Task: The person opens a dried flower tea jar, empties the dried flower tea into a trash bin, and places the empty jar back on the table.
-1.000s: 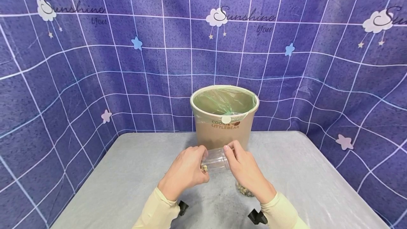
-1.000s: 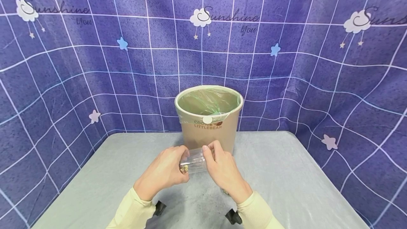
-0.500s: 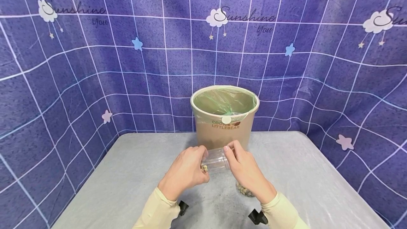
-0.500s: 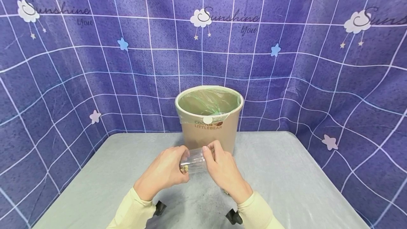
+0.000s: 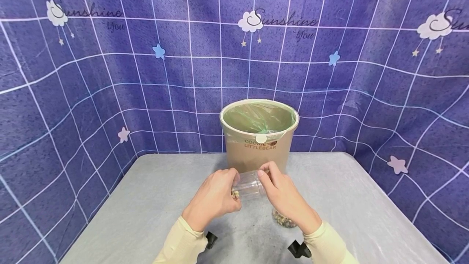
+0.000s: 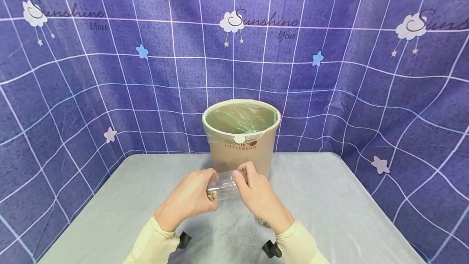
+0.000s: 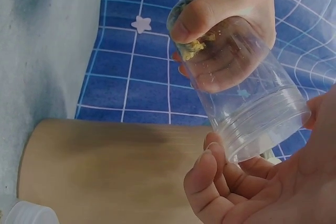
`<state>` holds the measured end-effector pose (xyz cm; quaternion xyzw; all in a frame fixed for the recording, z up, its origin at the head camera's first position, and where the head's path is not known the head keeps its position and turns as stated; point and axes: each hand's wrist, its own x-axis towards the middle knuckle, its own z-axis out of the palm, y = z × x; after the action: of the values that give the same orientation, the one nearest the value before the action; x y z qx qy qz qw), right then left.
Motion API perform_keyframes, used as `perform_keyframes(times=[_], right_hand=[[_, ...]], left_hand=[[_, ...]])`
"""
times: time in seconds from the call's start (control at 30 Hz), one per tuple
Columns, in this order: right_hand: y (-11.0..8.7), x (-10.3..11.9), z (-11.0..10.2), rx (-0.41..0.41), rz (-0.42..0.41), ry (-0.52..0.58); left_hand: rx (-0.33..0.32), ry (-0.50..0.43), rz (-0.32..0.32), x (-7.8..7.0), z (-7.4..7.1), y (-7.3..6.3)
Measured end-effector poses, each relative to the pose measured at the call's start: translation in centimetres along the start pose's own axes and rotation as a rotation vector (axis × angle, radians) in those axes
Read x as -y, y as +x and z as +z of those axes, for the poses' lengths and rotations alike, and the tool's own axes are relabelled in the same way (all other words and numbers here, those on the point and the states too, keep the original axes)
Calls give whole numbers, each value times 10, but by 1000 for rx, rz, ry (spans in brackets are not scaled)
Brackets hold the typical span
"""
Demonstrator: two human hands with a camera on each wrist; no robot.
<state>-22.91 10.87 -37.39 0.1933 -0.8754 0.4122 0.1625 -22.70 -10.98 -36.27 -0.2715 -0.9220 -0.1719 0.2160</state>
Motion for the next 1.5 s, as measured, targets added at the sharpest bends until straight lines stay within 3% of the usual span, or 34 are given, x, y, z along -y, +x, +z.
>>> perform_keyframes(times=[0.83, 1.5], right_hand=[[-1, 2, -11, 103, -34, 33], [-1, 1, -15, 140, -51, 64]], left_hand=[[18, -7, -16, 0, 1, -1], [10, -6, -11, 0, 0, 0]])
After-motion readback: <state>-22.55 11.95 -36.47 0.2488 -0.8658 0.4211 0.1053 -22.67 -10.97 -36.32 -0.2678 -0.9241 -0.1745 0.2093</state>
